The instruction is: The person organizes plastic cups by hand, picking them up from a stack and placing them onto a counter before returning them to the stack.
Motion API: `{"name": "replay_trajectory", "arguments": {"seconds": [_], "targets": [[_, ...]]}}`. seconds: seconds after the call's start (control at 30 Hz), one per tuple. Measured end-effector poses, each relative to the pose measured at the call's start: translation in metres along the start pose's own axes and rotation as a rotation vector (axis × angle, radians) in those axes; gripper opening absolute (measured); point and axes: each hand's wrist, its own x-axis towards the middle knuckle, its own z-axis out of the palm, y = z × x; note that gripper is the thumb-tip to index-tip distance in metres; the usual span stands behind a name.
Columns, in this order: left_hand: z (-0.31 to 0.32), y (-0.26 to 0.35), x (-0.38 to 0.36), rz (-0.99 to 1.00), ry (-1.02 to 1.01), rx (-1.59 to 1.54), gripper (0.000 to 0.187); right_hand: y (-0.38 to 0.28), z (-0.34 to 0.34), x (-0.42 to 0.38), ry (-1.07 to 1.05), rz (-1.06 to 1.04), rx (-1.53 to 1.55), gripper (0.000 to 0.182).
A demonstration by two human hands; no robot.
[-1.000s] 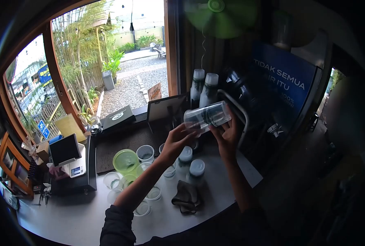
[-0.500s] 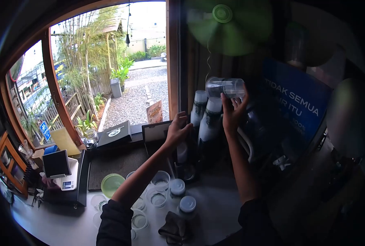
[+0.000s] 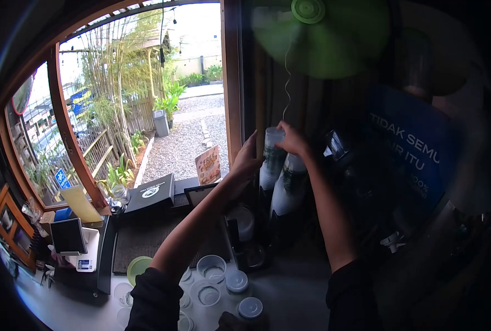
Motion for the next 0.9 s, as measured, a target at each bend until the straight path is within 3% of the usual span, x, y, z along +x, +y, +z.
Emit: {"name": "replay_trajectory", "arguments": {"seconds": [0.03, 0.1, 0.13, 0.23, 0.3, 0.4, 0.5, 0.6, 0.77, 0.83, 0.9], "targets": [[0.001, -0.003, 0.002, 0.027, -0.038, 0.050, 0.075, 0.003, 0.000, 0.002, -0.049, 0.032, -0.021, 0.052], [0.007, -0.008, -0.003, -0.100, -0.182, -0.283, 0.070, 0.007, -0.002, 0.008, -0.144, 0.097, -0.065, 0.042], [0.010, -0.009, -0.007, -0.162, -0.254, -0.450, 0.068, 0.010, -0.001, 0.008, -0.093, 0.072, -0.055, 0.037], [0.021, -0.015, -0.014, -0.057, -0.176, -0.407, 0.070, 0.000, -0.007, 0.000, 0.014, 0.024, -0.024, 0.029], [0.022, -0.013, -0.015, -0.086, -0.136, -0.389, 0.069, -0.026, -0.025, -0.017, 0.014, 0.032, -0.004, 0.029], [0.028, -0.007, -0.027, -0.102, -0.062, -0.313, 0.063, -0.051, -0.035, -0.032, -0.133, 0.083, -0.116, 0.032], [0.025, -0.017, -0.029, -0.011, -0.043, -0.155, 0.058, -0.049, -0.035, -0.026, -0.153, 0.040, -0.216, 0.031], [0.010, -0.008, -0.045, 0.106, 0.003, 0.000, 0.053, -0.034, -0.031, -0.029, -0.080, -0.065, -0.055, 0.034], [-0.043, 0.071, -0.120, -0.114, 0.000, 0.107, 0.039, -0.086, -0.055, -0.075, 0.172, -0.266, 0.131, 0.025], [-0.067, 0.070, -0.159, 0.031, 0.018, 0.140, 0.037, -0.124, -0.061, -0.107, 0.207, -0.338, 0.216, 0.023], [-0.094, 0.090, -0.210, -0.058, -0.007, 0.104, 0.037, -0.163, -0.057, -0.140, 0.224, -0.402, 0.306, 0.022]]}}
